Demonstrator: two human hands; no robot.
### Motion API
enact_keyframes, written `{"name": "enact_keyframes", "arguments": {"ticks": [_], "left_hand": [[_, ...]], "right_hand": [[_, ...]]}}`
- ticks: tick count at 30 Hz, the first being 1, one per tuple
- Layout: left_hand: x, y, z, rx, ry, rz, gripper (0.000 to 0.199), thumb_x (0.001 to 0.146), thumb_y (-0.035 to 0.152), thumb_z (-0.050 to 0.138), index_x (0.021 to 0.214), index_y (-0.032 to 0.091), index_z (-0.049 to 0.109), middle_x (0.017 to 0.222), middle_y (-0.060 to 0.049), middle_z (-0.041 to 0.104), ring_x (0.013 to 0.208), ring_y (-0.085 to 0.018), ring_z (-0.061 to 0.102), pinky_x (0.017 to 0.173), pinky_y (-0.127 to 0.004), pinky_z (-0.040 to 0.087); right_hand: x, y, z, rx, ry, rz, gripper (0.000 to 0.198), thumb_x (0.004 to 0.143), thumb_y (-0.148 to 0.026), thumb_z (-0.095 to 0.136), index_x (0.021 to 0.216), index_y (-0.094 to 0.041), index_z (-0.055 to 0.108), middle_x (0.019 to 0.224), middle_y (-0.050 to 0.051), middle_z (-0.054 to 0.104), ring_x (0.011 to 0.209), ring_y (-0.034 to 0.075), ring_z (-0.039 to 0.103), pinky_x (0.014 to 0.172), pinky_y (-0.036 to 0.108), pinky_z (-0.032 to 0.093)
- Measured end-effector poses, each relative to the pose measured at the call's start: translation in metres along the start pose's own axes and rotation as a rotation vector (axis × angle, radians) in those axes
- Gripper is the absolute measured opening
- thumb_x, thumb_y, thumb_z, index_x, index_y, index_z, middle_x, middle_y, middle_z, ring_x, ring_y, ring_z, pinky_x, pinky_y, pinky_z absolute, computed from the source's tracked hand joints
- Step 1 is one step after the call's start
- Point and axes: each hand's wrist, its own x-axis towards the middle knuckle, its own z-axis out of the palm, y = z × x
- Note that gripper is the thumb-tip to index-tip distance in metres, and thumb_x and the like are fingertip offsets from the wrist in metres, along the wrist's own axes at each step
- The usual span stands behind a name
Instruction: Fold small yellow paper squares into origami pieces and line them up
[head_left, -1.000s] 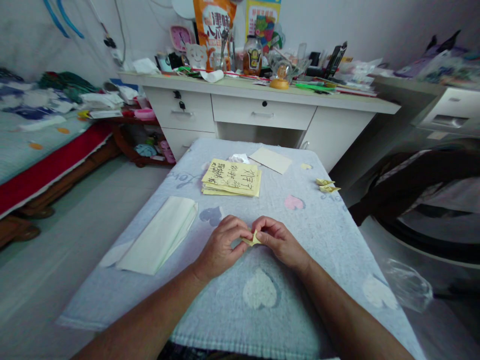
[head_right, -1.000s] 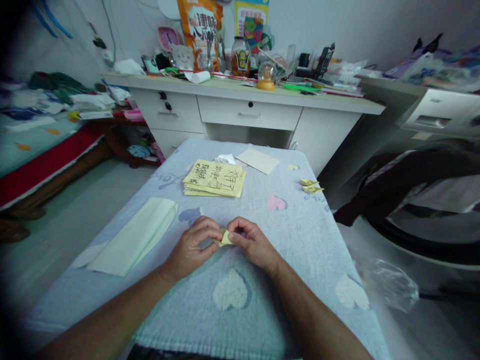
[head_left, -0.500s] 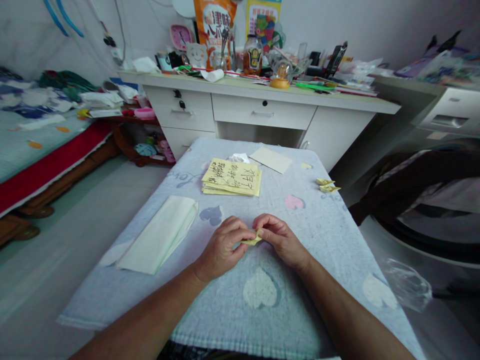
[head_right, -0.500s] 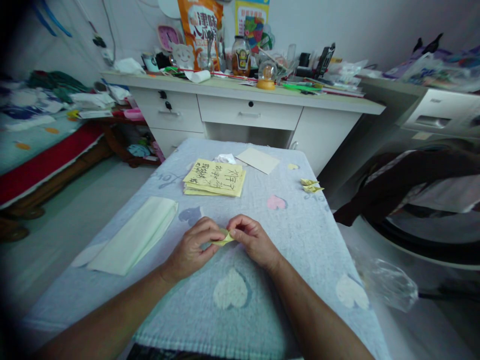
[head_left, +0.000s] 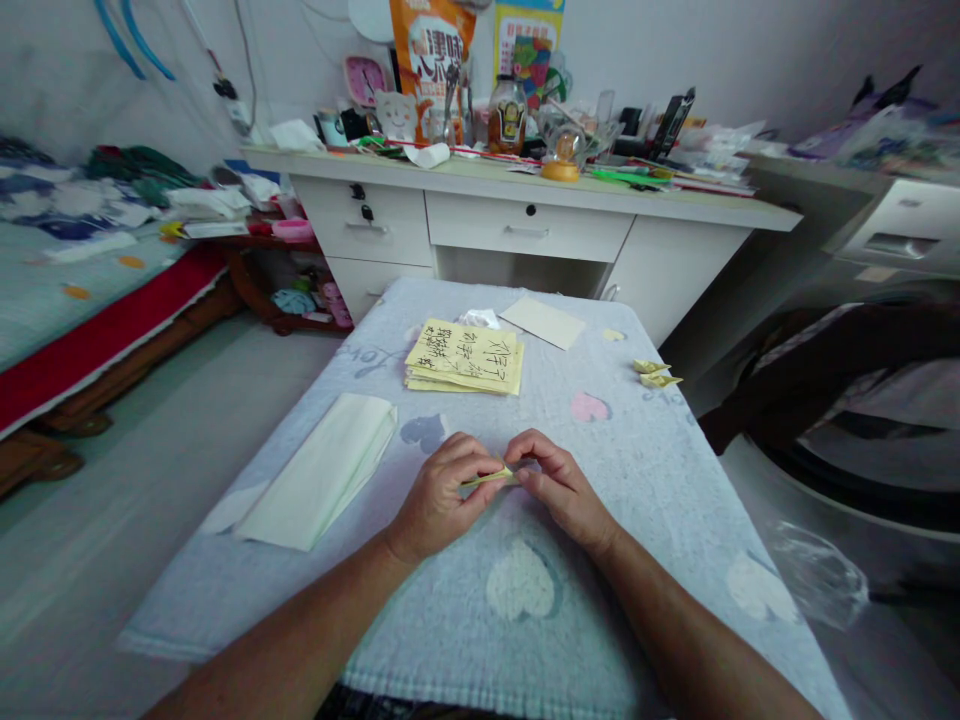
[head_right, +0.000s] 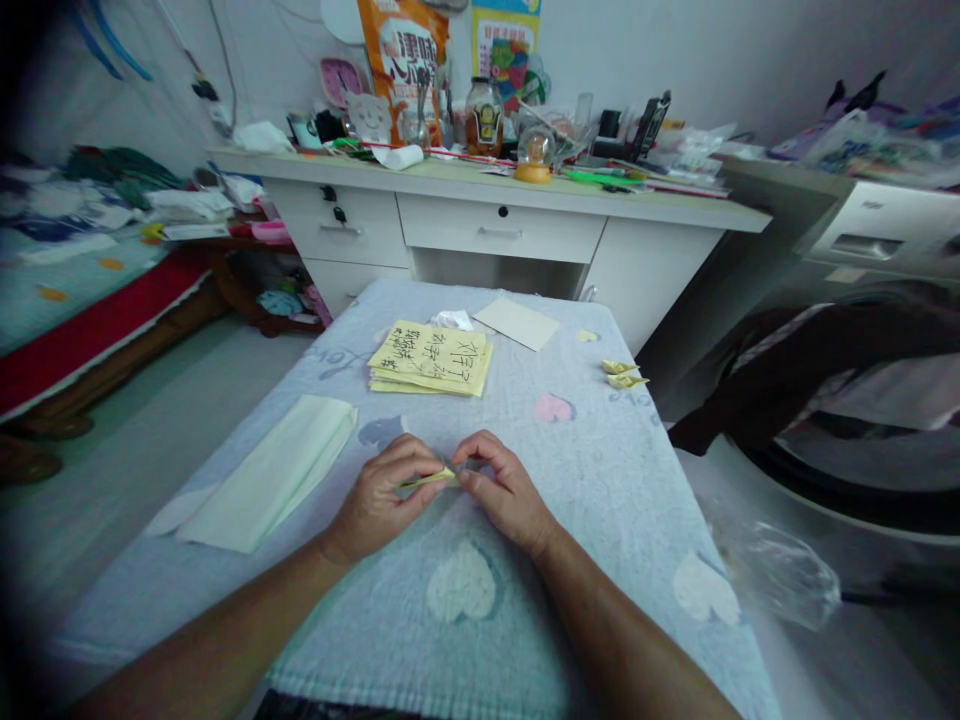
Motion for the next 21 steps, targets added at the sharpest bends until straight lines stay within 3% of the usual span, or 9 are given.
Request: {"name": "enact_keyframes", "arguments": {"ticks": [4,7,21], "left_hand": [[-0.0002,-0.0025,0.0006,-0.003,0.016,-0.073,0.003,0.085,0.020,0.060,0.084,0.019,0.062,0.078,-0.002,0.060,0.078,-0.015,0.056,0.072,-0.028,0.045],[0.0003,-0.0026,0.0008,-0.014,0.019,-0.128,0.005,0.086,0.022,0.059,0.081,0.019,0.059,0.079,-0.002,0.060,0.079,-0.016,0.057,0.074,-0.029,0.046],[0.0002,-0.0026,0.0012,-0.098,-0.014,-0.160,0.004,0.086,0.021,0.058,0.089,0.020,0.061,0.083,-0.001,0.061,0.081,-0.015,0.058,0.075,-0.026,0.045]], "right_hand": [[-0.0002,-0.0013,0.0028,-0.126,-0.002,-0.086,0.021,0.085,-0.037,0.060,0.099,-0.021,0.060,0.091,0.003,0.056,0.087,0.018,0.053,0.081,0.032,0.043],[0.0011,0.0022,0.0055,-0.196,-0.007,-0.135,0.013,0.088,-0.033,0.057,0.092,-0.022,0.062,0.087,0.003,0.058,0.086,0.018,0.054,0.081,0.032,0.043],[0.0011,0.0027,0.0063,-0.235,0.012,-0.119,0.011,0.091,-0.028,0.054,0.088,-0.021,0.064,0.082,0.003,0.059,0.081,0.016,0.055,0.076,0.030,0.042]]}}
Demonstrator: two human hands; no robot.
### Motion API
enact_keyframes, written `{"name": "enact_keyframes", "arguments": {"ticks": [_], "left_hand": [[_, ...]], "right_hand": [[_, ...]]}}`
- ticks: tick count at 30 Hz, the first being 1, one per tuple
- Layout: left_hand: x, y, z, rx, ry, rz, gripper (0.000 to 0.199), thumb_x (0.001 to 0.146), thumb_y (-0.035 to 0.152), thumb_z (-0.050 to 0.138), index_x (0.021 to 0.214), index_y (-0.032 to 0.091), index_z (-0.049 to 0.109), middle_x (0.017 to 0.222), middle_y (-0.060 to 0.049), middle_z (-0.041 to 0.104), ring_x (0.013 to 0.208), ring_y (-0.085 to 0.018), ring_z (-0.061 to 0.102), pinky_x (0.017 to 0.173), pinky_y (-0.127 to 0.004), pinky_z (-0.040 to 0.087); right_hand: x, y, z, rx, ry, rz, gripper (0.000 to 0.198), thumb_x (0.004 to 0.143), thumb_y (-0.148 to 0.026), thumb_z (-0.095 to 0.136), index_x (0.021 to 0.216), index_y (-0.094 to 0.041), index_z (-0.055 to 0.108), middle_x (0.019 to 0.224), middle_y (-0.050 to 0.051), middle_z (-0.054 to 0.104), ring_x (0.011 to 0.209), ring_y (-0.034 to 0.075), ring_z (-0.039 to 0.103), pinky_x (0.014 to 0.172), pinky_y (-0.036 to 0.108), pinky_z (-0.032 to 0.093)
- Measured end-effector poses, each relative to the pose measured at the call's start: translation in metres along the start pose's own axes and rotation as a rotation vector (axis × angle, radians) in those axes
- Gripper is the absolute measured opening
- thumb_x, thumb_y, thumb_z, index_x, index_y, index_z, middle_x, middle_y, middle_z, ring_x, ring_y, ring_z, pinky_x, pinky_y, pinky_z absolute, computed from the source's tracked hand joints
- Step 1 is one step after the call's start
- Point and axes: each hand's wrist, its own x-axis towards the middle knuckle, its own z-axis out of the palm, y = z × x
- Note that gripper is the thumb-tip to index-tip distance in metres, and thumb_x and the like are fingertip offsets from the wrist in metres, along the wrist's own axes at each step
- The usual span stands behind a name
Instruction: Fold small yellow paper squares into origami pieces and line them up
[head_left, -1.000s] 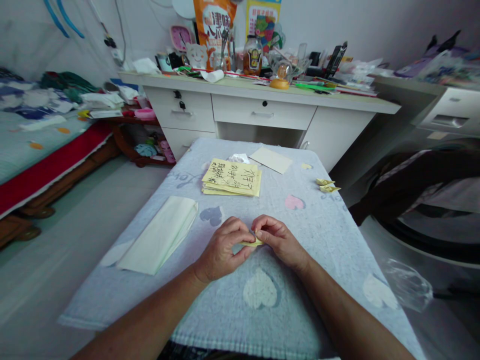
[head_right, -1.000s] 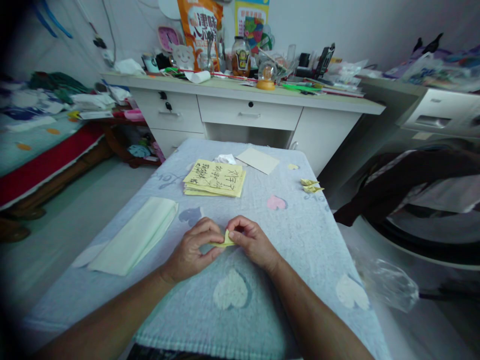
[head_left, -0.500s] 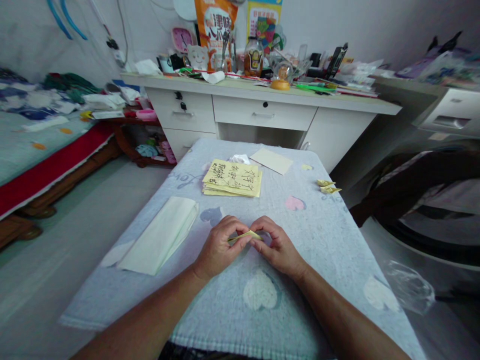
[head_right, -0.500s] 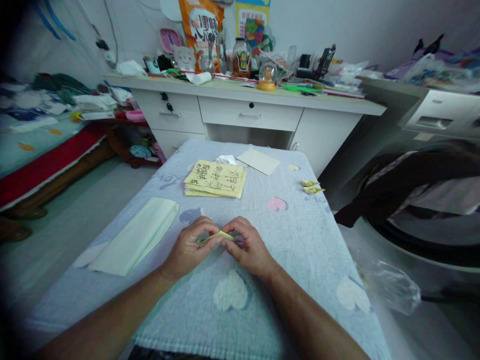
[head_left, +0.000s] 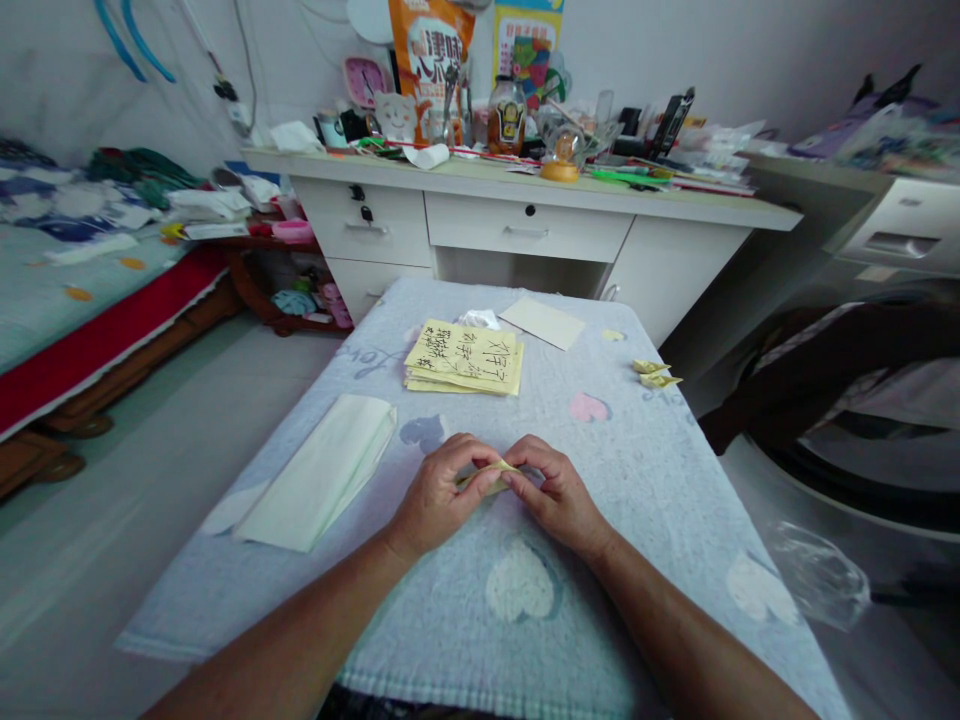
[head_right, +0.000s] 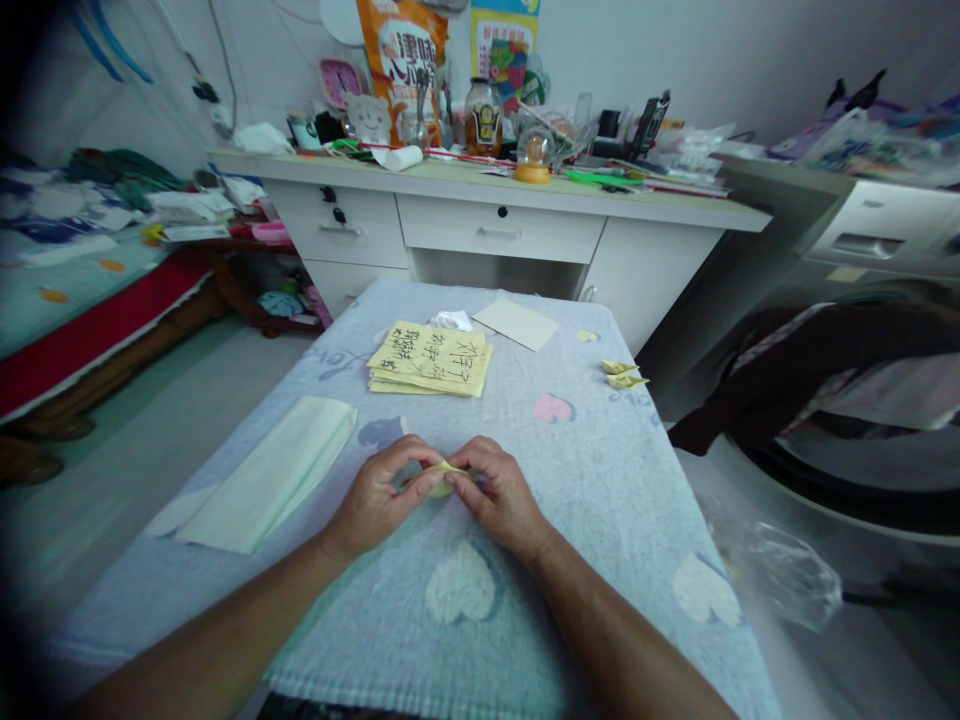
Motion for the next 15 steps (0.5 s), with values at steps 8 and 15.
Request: {"name": "enact_keyframes", "arguments": {"ticks": [8,15], "left_hand": [[0.0022,0.0010,0.0001,-0.011,0.000,-0.010,0.005,0.086,0.021,0.057,0.089,0.017,0.057,0.089,-0.002,0.055,0.082,-0.014,0.054,0.074,-0.025,0.043],[0.0020,-0.0005,0.0046,0.019,-0.062,-0.114,0.011,0.085,0.024,0.060,0.079,0.018,0.054,0.072,0.003,0.053,0.068,-0.011,0.051,0.064,-0.022,0.039]], "right_hand": [[0.0006,-0.0032,-0.0009,0.014,0.010,-0.018,0.012,0.091,-0.026,0.053,0.087,-0.020,0.062,0.082,0.002,0.058,0.080,0.015,0.055,0.076,0.029,0.042],[0.0009,-0.0045,0.0009,0.047,0.038,0.017,0.011,0.088,-0.030,0.059,0.084,-0.019,0.062,0.078,0.001,0.056,0.077,0.014,0.053,0.073,0.027,0.041]]}}
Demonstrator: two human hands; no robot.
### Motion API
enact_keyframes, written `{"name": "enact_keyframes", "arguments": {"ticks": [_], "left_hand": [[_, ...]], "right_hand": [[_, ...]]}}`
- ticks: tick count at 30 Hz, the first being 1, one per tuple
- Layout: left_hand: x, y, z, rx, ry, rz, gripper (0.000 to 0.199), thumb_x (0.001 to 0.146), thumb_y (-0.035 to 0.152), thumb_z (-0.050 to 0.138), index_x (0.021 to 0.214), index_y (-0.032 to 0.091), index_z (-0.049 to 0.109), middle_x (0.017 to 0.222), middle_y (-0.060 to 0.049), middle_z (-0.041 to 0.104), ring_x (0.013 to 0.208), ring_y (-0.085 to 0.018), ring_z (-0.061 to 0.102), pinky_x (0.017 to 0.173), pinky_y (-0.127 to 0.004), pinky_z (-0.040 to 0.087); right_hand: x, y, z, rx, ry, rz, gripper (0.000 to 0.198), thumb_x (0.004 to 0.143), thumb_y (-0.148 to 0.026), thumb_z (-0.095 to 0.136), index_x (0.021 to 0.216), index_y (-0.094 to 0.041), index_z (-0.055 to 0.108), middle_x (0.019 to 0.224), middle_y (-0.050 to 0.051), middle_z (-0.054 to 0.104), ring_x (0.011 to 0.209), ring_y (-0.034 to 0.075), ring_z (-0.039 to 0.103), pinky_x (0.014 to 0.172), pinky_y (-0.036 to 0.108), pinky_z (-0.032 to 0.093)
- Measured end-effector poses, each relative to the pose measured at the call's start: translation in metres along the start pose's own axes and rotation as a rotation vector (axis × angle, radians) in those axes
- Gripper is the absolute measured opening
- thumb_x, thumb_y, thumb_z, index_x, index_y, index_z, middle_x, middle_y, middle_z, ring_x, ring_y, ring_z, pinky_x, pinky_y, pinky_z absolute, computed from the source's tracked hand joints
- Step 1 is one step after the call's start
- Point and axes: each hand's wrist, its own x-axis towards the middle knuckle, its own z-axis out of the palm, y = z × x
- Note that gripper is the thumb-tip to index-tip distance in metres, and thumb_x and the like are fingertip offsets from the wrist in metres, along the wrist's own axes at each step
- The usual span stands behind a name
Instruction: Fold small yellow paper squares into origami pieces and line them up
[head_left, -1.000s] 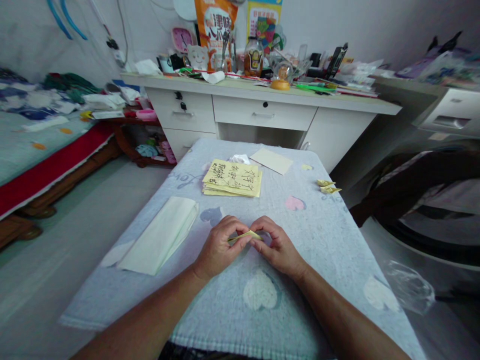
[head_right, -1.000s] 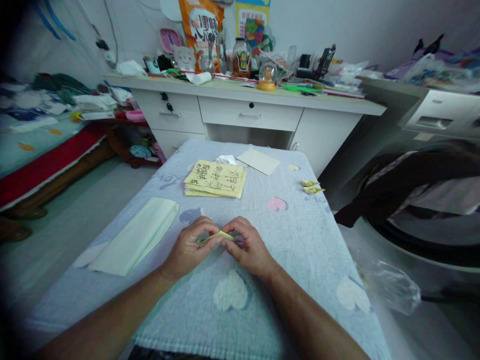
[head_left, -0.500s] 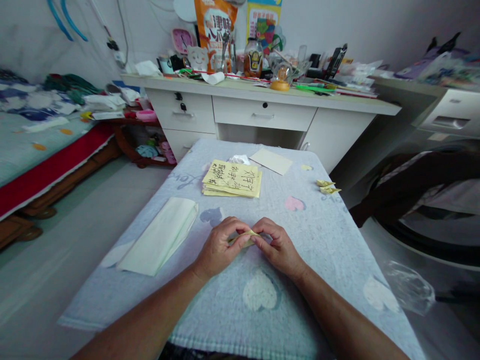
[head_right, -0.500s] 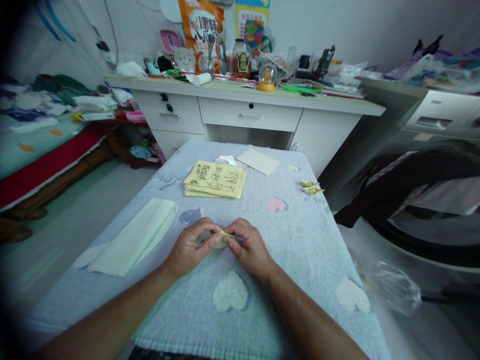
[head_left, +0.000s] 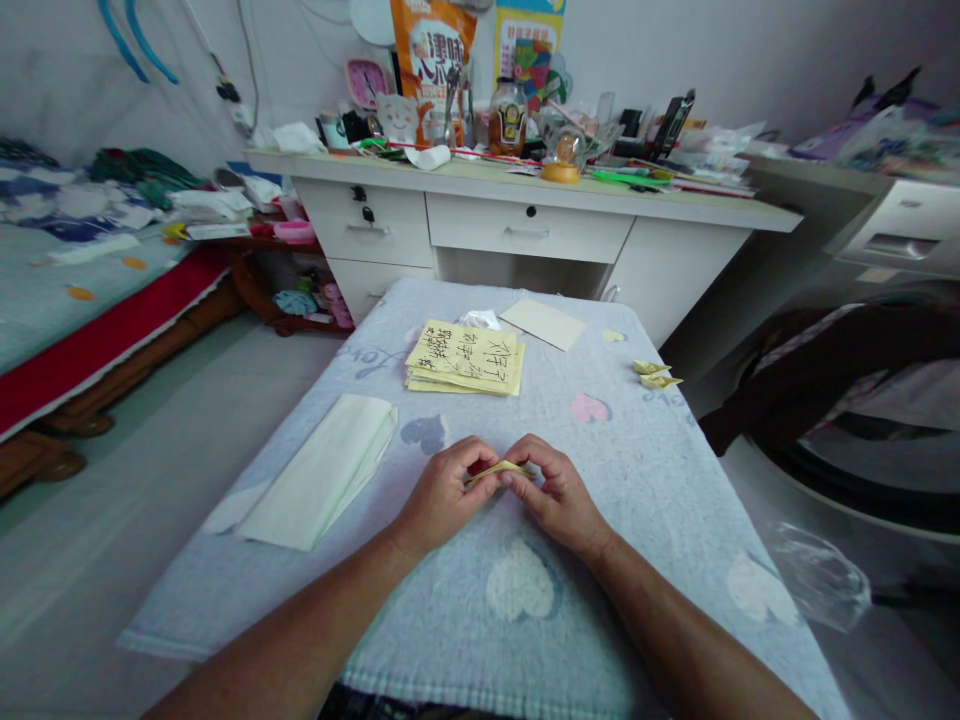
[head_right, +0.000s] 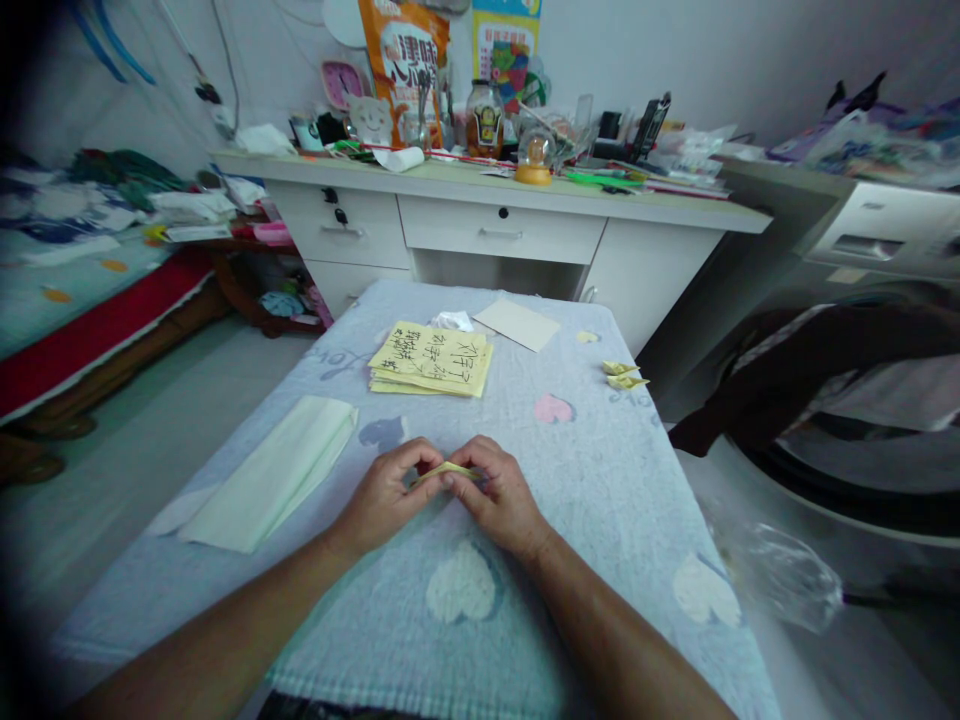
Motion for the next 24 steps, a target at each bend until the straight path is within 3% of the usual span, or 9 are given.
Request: {"name": "enact_keyframes", "arguments": {"ticks": [5,12,24], "left_hand": [[-0.001,-0.003,0.000,-0.064,0.088,0.000,0.017,0.080,0.015,0.061,0.092,0.020,0.049,0.083,0.002,0.054,0.076,-0.012,0.053,0.071,-0.022,0.043],[0.001,-0.003,-0.006,-0.022,0.056,0.031,0.008,0.081,0.013,0.059,0.085,0.018,0.054,0.084,0.001,0.057,0.076,-0.011,0.055,0.072,-0.022,0.043],[0.005,-0.005,-0.010,0.018,0.060,0.021,0.005,0.080,0.014,0.063,0.078,0.017,0.059,0.080,0.000,0.061,0.075,-0.012,0.057,0.070,-0.023,0.044]], "right_hand": [[0.000,0.004,-0.003,0.123,0.082,0.084,0.015,0.089,-0.030,0.057,0.081,-0.019,0.062,0.078,0.001,0.056,0.076,0.014,0.053,0.072,0.026,0.041],[-0.002,0.016,-0.003,0.386,0.152,0.223,0.017,0.086,-0.036,0.061,0.082,-0.019,0.059,0.073,-0.001,0.055,0.068,0.012,0.048,0.064,0.023,0.039],[-0.001,0.015,-0.003,0.262,0.105,0.203,0.016,0.085,-0.033,0.063,0.079,-0.019,0.059,0.072,-0.001,0.054,0.067,0.012,0.049,0.064,0.023,0.040]]}}
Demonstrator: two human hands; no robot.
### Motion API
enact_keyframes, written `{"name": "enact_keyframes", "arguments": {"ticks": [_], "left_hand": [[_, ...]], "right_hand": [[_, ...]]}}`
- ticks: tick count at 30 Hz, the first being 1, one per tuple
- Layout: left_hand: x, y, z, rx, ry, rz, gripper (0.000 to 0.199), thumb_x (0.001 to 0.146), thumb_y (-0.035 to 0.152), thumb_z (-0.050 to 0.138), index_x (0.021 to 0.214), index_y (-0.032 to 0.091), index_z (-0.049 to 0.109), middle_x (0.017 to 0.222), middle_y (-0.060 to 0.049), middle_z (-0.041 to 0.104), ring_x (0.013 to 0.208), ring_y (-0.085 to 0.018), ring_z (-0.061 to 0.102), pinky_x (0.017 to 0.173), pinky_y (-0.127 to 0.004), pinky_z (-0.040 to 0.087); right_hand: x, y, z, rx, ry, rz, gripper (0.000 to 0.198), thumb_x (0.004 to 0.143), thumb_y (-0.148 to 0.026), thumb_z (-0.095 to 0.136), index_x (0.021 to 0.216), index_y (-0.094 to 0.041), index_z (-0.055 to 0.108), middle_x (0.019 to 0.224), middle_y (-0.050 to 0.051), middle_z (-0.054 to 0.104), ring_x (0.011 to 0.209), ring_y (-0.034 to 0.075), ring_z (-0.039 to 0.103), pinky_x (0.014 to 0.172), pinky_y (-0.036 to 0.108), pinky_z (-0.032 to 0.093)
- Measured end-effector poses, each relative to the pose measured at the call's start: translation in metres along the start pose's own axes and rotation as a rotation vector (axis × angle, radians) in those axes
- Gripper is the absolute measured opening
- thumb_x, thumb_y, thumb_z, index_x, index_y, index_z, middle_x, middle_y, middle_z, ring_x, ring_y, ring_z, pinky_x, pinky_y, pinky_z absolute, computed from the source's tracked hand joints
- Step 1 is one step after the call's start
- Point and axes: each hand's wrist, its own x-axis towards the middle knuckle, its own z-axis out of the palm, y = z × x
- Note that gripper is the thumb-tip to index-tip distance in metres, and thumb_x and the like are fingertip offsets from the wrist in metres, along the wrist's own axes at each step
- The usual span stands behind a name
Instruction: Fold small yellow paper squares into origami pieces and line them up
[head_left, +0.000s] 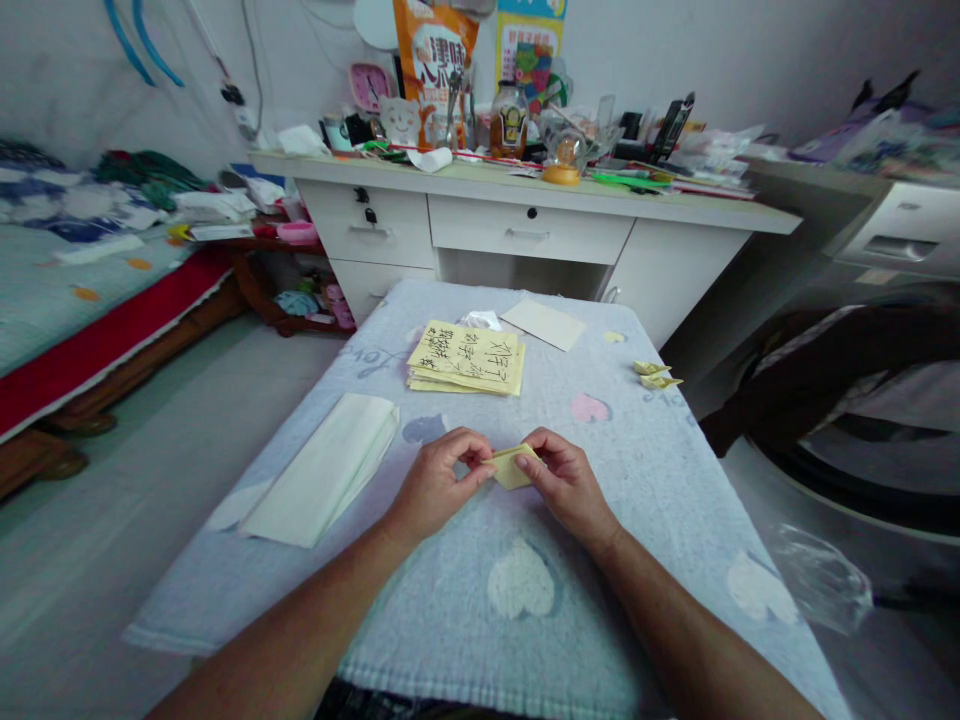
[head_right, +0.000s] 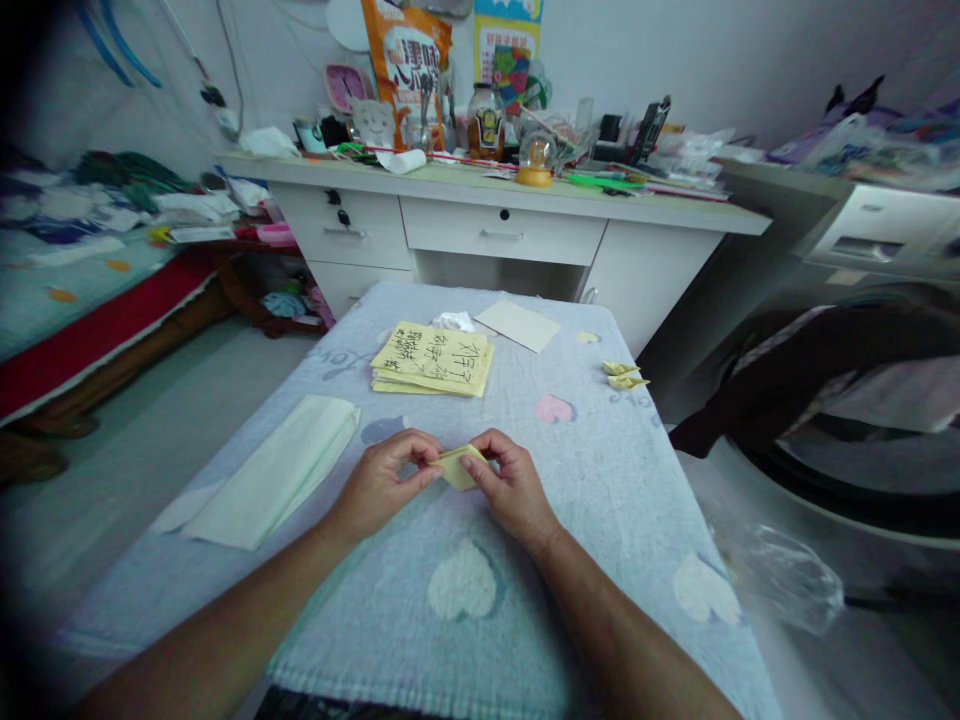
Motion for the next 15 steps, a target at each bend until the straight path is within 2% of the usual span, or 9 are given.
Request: {"name": "enact_keyframes", "arguments": {"ticks": [5,15], "left_hand": [[0.0003,0.0003,-0.0032,-0.022,-0.067,0.021,0.005,0.081,0.014,0.063,0.076,0.017,0.062,0.080,-0.001,0.063,0.075,-0.012,0.058,0.070,-0.023,0.044],[0.0007,0.0064,-0.0047,0.064,-0.058,-0.033,0.012,0.080,0.017,0.060,0.068,0.017,0.058,0.069,0.001,0.063,0.065,-0.011,0.057,0.063,-0.022,0.043]], "right_hand": [[-0.0012,-0.0023,-0.0002,0.062,0.001,0.034,0.019,0.085,-0.036,0.063,0.080,-0.019,0.058,0.070,-0.002,0.055,0.063,0.011,0.048,0.059,0.022,0.039],[-0.0012,-0.0046,0.0009,0.079,-0.005,0.052,0.021,0.084,-0.038,0.063,0.079,-0.018,0.058,0.069,-0.002,0.054,0.063,0.011,0.049,0.059,0.022,0.039]]}}
